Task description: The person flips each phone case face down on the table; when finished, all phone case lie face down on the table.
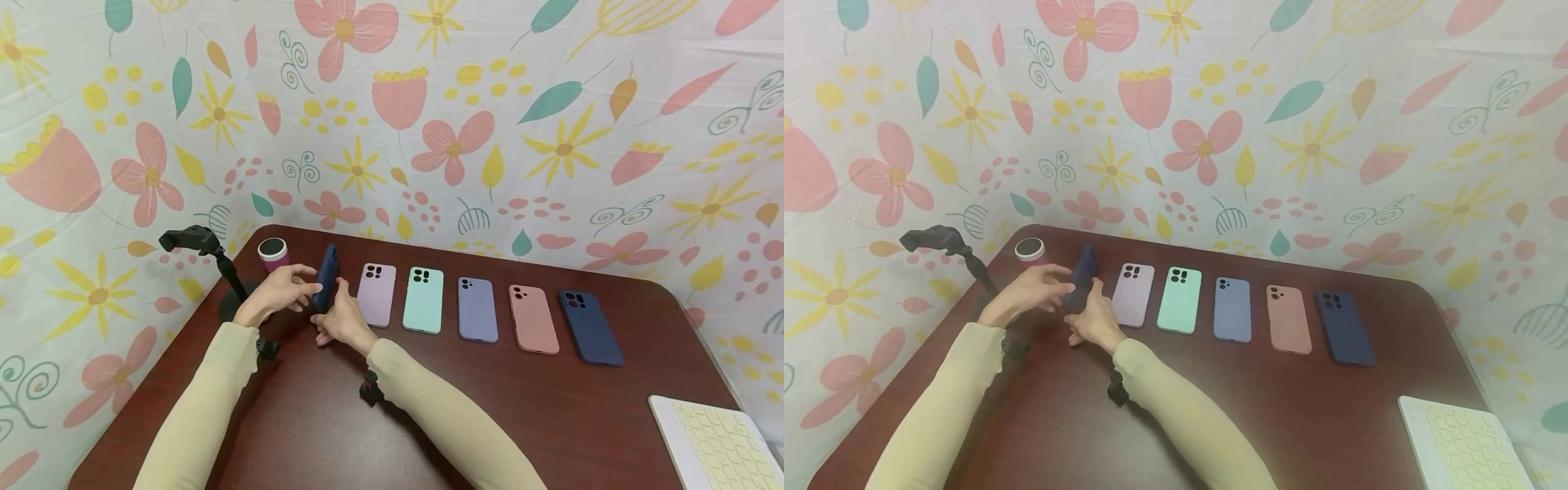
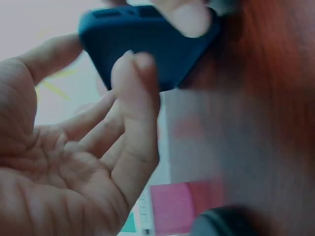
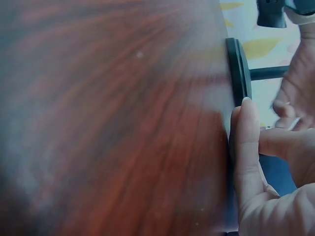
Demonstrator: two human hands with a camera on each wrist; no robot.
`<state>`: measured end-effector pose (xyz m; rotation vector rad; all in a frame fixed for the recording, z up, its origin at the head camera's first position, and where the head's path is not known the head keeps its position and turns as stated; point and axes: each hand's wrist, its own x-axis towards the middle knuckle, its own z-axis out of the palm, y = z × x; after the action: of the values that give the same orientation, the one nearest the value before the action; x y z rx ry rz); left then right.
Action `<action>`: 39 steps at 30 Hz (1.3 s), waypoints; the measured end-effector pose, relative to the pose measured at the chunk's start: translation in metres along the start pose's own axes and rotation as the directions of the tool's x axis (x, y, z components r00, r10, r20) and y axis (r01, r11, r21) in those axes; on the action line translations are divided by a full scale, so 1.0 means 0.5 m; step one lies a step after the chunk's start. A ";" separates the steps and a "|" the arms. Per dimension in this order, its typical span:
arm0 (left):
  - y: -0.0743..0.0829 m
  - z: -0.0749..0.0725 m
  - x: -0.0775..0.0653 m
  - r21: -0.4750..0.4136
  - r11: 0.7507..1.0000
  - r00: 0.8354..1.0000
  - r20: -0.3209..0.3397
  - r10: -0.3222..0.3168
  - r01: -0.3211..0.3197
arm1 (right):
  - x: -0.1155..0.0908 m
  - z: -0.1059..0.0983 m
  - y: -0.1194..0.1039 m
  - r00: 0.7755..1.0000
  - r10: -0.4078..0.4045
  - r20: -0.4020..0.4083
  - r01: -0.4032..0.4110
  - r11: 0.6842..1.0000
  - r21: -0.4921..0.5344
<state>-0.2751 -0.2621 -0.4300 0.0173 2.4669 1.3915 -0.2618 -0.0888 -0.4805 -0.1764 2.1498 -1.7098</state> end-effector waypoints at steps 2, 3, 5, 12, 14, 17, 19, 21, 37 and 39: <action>0.010 0.000 -0.006 0.017 1.000 0.999 -0.040 0.017 -0.016 | 0.001 -0.001 0.001 1.000 0.005 0.004 -0.005 1.000 -0.003; 0.014 0.000 -0.009 0.025 0.999 0.998 -0.055 0.024 -0.023 | 0.001 -0.002 0.003 1.000 0.008 0.004 -0.008 1.000 -0.006; 0.019 0.001 -0.014 0.049 0.998 0.997 -0.074 0.034 -0.031 | 0.002 -0.002 0.005 1.000 0.013 0.005 -0.013 1.000 -0.007; 0.020 -0.001 -0.021 0.095 0.995 0.993 -0.106 0.044 -0.034 | 0.005 -0.001 0.008 0.999 0.037 0.003 -0.037 0.999 -0.003; 0.018 -0.002 -0.022 0.100 0.994 0.993 -0.109 0.048 -0.037 | 0.006 0.000 0.007 0.999 0.045 0.001 -0.045 0.999 -0.007; 0.014 -0.004 -0.024 0.118 0.992 0.992 -0.117 0.053 -0.039 | 0.007 0.002 0.005 0.999 0.051 0.000 -0.051 0.999 -0.010; 0.012 -0.005 -0.024 0.136 0.990 0.991 -0.123 0.056 -0.039 | 0.007 0.003 0.004 0.999 0.052 -0.001 -0.052 0.999 -0.013; 0.009 -0.006 -0.024 0.155 0.987 0.989 -0.133 0.060 -0.039 | 0.007 0.003 0.004 0.999 0.054 -0.003 -0.054 0.998 -0.015; -0.022 -0.009 -0.011 0.245 0.969 0.994 -0.111 0.006 0.022 | 0.008 0.006 0.003 0.996 0.087 -0.018 -0.088 0.995 -0.042; -0.023 -0.009 -0.010 0.258 0.966 0.995 -0.100 -0.001 0.027 | 0.009 0.006 0.003 0.996 0.091 -0.018 -0.091 0.995 -0.040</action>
<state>-0.2700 -0.2727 -0.4363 -0.0112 2.7097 1.0779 -0.2647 -0.0925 -0.4837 -0.0749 2.1709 -1.6232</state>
